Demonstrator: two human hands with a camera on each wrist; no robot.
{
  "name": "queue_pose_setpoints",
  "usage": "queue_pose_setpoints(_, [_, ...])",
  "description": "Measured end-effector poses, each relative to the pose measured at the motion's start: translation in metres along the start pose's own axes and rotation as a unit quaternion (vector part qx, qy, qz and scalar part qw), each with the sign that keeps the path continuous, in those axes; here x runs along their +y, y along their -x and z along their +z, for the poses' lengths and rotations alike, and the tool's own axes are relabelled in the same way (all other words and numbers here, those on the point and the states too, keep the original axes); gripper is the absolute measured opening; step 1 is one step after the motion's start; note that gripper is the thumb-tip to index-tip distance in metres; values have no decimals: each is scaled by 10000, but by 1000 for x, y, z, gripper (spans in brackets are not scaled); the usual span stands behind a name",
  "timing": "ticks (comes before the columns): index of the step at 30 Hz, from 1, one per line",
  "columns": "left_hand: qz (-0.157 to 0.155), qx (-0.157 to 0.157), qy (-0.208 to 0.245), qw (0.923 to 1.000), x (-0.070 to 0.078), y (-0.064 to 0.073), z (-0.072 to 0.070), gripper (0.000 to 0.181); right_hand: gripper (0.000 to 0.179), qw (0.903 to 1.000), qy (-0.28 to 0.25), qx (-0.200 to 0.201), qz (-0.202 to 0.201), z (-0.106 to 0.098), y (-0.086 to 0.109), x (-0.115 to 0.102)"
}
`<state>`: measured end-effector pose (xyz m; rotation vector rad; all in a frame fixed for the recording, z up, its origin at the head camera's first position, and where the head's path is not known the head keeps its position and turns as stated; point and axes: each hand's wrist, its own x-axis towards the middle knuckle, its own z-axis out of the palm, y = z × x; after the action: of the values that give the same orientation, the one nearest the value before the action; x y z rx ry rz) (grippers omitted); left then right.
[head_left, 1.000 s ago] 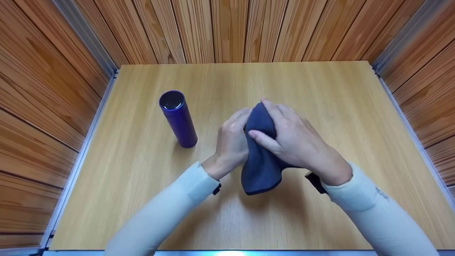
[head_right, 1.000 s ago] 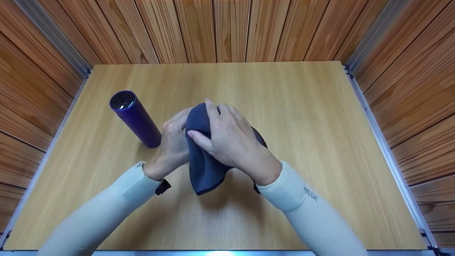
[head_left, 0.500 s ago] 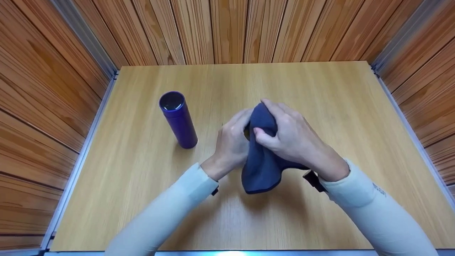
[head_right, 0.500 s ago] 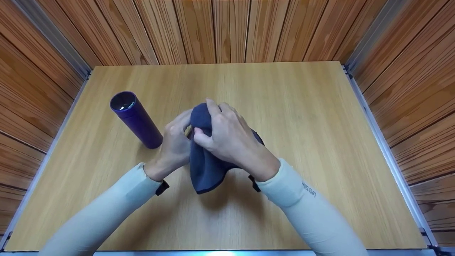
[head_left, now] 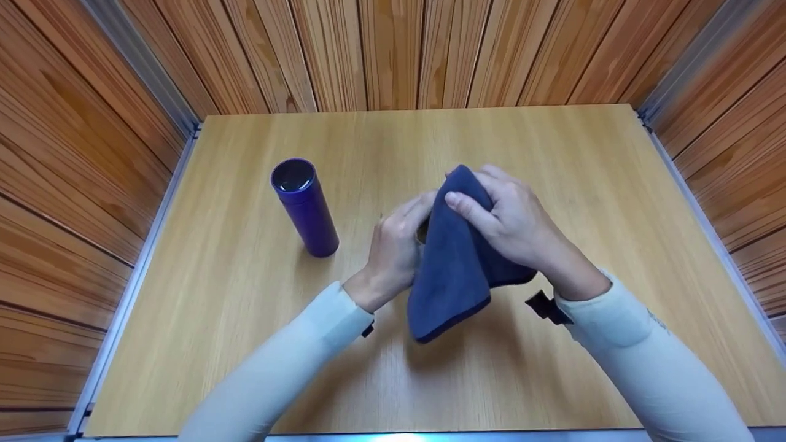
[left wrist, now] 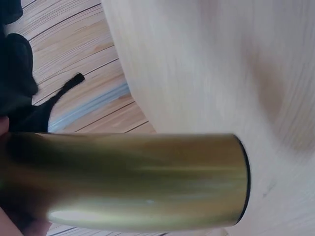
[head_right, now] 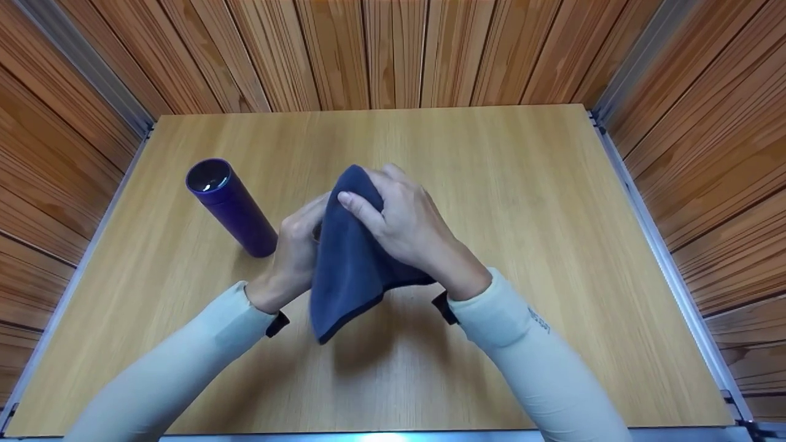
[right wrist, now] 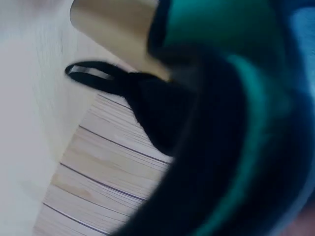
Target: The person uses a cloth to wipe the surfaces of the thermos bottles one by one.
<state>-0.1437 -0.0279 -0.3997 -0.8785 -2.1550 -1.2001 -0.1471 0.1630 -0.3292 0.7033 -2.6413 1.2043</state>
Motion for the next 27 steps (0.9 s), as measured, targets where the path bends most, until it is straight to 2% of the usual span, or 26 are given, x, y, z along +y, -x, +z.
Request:
queue_pose_setpoints(8, [-146,195,-64,9997,-1,-1,-3,37,21,9955,-781,431,307,4,-2,8])
queue_pose_setpoints(12, [-351,252,-141,9990,-2,-2,-5,45,27,9912,-1175,516,313,7,2,13])
queue_pose_setpoints(16, [-571,211,-79,9981,-3,-2,-7,51,36,9897,-1374,383,153,11,7,17])
queue_pose_setpoints(21, [-746,66,-129,9971,-4,-3,-8,53,45,9961,-850,133,-184,12,14,15])
queue_pose_setpoints(24, [-652,-26,-383,9971,-3,-4,-8,45,55,9991,-323,12,-271,13,17,10])
queue_pose_setpoints(27, [-420,-71,-663,9969,-3,-4,-6,34,65,9991,322,-59,-284,15,17,3])
